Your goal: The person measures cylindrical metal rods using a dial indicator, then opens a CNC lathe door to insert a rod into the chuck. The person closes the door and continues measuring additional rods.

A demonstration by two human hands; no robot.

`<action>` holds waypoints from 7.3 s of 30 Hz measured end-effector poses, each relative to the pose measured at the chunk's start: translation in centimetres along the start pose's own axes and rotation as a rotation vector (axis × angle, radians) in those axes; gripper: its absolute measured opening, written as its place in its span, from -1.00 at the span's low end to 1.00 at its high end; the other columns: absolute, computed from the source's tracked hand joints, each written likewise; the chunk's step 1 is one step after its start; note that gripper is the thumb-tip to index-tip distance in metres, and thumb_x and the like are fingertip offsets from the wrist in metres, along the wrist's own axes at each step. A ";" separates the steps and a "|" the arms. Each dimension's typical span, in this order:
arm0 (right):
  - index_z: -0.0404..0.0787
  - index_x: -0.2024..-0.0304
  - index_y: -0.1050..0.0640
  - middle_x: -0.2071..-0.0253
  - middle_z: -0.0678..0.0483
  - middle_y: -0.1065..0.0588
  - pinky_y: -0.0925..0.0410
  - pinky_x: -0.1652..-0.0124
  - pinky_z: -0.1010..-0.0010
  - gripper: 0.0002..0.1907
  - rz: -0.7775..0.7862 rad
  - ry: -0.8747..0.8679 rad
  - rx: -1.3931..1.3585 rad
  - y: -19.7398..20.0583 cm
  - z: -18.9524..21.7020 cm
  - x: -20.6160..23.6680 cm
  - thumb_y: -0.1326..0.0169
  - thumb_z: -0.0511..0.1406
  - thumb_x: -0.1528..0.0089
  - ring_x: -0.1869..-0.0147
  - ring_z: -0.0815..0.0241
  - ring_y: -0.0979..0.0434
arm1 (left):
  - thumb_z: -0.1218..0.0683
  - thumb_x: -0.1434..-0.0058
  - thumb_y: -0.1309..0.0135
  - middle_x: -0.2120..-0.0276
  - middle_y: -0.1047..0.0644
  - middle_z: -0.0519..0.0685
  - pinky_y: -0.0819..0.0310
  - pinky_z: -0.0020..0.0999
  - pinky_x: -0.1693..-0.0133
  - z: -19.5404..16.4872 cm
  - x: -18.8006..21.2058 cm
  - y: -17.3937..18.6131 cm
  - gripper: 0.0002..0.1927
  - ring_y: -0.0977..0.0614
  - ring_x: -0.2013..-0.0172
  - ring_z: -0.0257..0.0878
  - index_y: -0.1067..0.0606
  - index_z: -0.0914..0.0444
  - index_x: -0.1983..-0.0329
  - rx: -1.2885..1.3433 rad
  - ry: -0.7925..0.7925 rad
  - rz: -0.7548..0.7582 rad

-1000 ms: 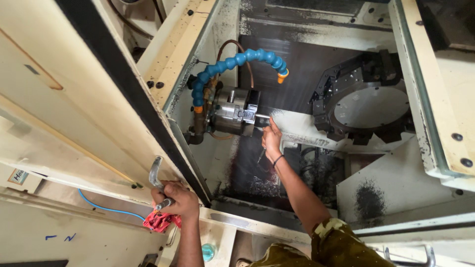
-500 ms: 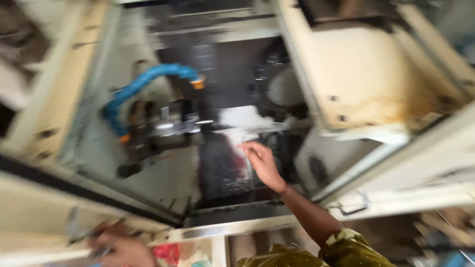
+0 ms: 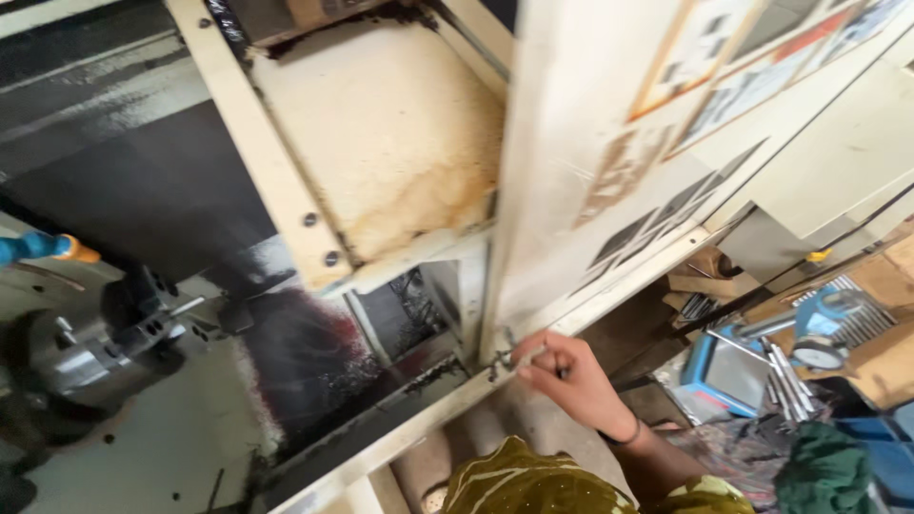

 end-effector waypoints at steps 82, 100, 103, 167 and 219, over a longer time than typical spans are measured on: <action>-0.22 0.10 -0.54 0.48 -0.24 -0.49 -0.31 0.38 -0.15 -0.72 -1.178 -0.197 1.010 72.9 -16.4 -7.7 0.04 -0.15 -0.47 0.37 -0.37 -0.51 | 0.01 -0.37 -0.15 0.56 -0.52 0.03 -0.50 -0.23 0.42 -10.8 83.4 -57.0 -0.66 -0.65 0.51 -0.15 -0.58 0.45 0.21 0.163 0.177 1.054; -0.21 0.14 -0.52 0.48 -0.15 -0.50 -0.34 0.35 -0.03 -0.77 -1.217 -0.193 0.989 70.7 -17.1 -14.8 0.05 -0.20 -0.45 0.36 -0.28 -0.53 | -0.19 -0.50 0.25 0.65 -0.26 -0.20 -0.13 -0.42 0.65 -4.3 88.7 -72.6 -0.58 -0.23 0.70 -0.37 -0.43 0.23 0.08 0.470 1.228 0.510; -0.22 0.14 -0.53 0.49 -0.17 -0.49 -0.33 0.36 -0.03 -0.77 -1.222 -0.168 0.994 70.9 -16.9 -15.1 0.04 -0.20 -0.44 0.37 -0.29 -0.52 | -0.17 -0.54 0.26 0.61 -0.31 -0.16 -0.15 -0.46 0.65 -3.4 84.9 -71.6 -0.56 -0.28 0.69 -0.37 -0.39 0.30 0.05 0.470 1.175 0.460; -0.26 0.04 -0.63 0.39 -0.15 -0.54 -0.40 0.26 0.07 -0.70 -1.236 -0.118 0.965 71.7 -17.0 -13.8 0.01 -0.20 -0.45 0.29 -0.20 -0.59 | 0.09 -0.47 0.13 0.57 -0.54 -0.04 -0.45 -0.31 0.51 -7.3 88.5 -65.6 -0.56 -0.55 0.58 -0.29 -0.38 0.39 -0.34 0.062 0.030 1.284; -0.25 0.12 -0.60 0.45 -0.17 -0.50 -0.37 0.31 0.03 -0.69 -1.241 -0.251 0.922 73.8 -17.2 -13.9 -0.01 -0.15 -0.46 0.34 -0.26 -0.55 | 0.04 -0.50 0.10 0.73 -0.28 -0.13 -0.04 -0.25 0.61 -6.2 90.9 -67.5 -0.58 -0.26 0.68 -0.34 -0.45 0.37 -0.30 -0.024 -0.106 1.301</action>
Point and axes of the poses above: each hand's wrist, its own x-axis away from the middle knuckle, its own y-axis out of the back of the hand, z = x × y, the point moved 10 cm from there along -x, towards the middle knuckle
